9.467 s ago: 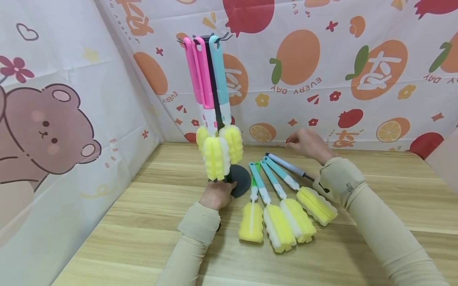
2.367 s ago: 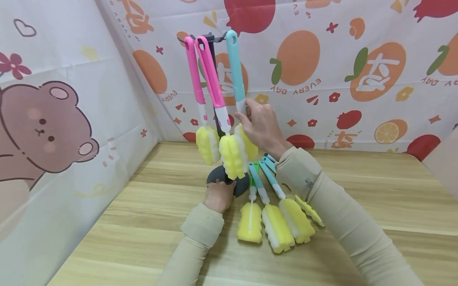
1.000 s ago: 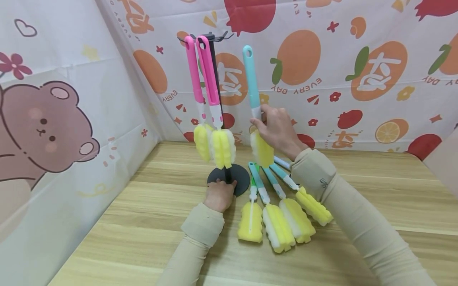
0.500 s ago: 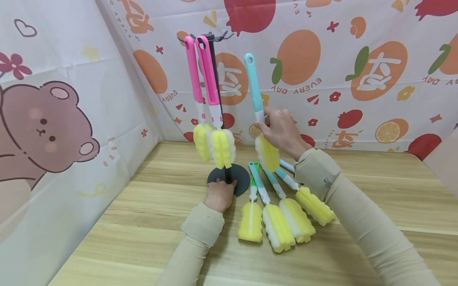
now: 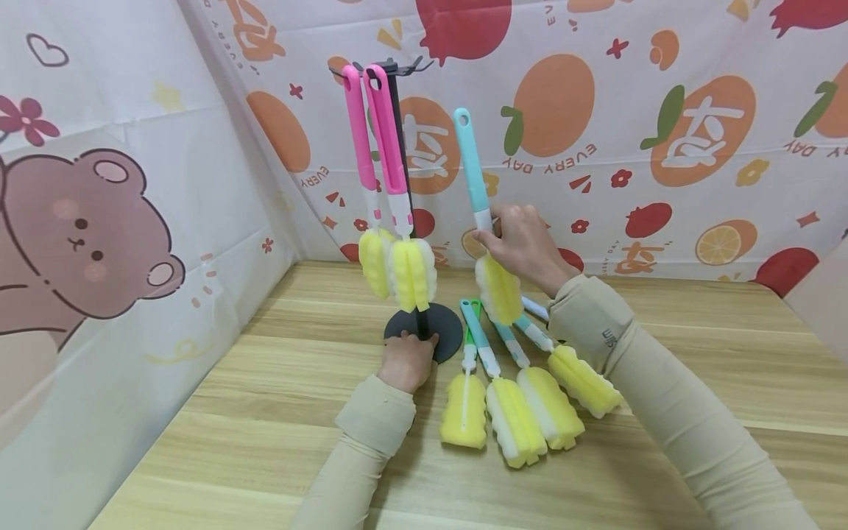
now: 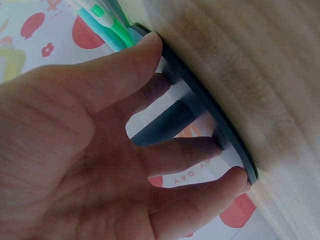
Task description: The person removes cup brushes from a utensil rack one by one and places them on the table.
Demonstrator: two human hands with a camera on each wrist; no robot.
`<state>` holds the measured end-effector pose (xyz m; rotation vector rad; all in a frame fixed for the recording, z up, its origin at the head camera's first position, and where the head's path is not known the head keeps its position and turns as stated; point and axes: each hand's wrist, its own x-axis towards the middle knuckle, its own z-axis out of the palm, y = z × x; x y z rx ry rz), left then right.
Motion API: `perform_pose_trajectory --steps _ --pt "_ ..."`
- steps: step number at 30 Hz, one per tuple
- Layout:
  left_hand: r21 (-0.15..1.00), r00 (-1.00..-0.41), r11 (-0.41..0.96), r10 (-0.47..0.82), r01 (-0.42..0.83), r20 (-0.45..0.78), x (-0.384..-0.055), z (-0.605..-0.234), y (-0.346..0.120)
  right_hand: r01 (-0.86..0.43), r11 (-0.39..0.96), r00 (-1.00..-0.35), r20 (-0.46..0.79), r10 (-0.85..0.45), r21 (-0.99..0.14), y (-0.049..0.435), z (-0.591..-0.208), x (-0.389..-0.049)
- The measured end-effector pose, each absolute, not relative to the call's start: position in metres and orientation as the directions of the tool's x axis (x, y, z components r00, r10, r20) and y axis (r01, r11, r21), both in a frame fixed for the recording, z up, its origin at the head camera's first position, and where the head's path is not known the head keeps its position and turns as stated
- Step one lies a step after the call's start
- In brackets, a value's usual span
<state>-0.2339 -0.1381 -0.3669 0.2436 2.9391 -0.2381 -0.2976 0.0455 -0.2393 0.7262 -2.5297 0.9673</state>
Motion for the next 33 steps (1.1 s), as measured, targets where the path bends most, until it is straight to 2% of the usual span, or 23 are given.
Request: perform_pose_trajectory --steps 33 --pt "-0.155 -0.971 0.973 0.140 0.172 -0.194 -0.2347 -0.3670 -0.1380 -0.519 0.708 -0.852 0.353 -0.386 -0.479 0.0541 -0.2436 -0.3014"
